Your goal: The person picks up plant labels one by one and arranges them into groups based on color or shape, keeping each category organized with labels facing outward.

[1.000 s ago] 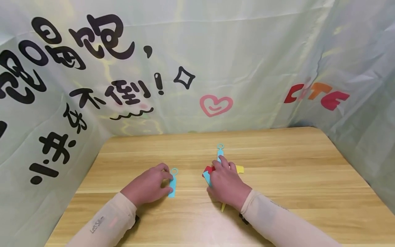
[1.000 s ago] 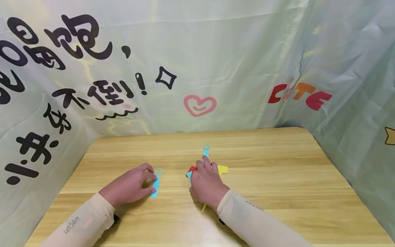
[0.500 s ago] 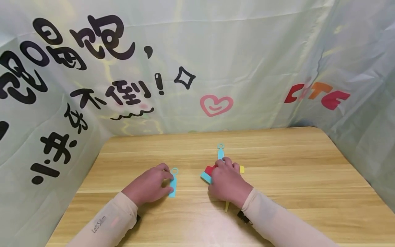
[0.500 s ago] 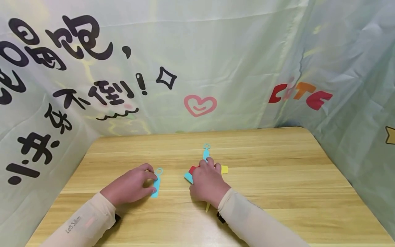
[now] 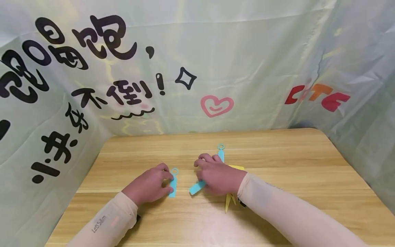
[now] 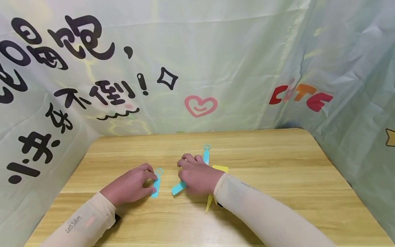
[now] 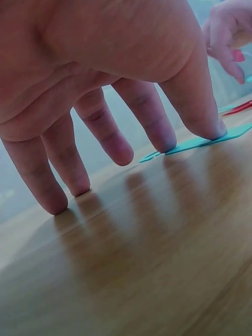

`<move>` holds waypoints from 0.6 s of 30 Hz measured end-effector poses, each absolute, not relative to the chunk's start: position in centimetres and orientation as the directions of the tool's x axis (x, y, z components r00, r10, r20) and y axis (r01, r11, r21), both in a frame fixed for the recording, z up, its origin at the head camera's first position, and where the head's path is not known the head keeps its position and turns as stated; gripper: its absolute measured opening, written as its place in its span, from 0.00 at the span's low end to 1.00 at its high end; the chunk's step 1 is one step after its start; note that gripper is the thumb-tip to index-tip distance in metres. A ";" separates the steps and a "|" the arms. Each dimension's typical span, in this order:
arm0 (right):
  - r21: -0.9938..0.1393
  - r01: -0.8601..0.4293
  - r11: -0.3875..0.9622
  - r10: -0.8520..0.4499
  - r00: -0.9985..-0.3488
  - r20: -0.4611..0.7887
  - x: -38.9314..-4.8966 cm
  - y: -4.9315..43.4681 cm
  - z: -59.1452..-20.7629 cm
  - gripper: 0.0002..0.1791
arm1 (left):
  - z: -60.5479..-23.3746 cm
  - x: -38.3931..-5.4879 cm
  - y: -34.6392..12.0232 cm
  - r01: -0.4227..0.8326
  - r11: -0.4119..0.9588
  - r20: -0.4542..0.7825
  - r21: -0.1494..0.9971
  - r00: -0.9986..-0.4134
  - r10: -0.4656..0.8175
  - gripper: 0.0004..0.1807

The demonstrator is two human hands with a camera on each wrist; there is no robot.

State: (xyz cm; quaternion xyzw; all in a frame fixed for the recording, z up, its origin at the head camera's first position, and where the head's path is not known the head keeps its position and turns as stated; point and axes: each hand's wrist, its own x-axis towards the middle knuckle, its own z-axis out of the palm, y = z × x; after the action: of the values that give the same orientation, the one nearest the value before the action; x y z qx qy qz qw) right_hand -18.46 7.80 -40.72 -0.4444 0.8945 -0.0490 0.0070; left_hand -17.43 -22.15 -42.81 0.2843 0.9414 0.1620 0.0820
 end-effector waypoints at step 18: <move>0.294 -0.889 0.350 -0.918 -0.389 -0.082 -21.6 3.3 -40.8 0.16 | -42.9 -17.6 -22.3 0.522 0.778 -0.052 0.350 -0.818 0.573 0.16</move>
State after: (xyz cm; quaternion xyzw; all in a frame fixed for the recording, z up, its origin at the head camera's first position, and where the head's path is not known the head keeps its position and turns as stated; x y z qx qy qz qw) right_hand -21.60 3.29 -40.78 -0.5507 0.8203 0.1466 -0.0485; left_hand -17.57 -22.27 -42.95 0.2912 0.9396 0.1619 0.0781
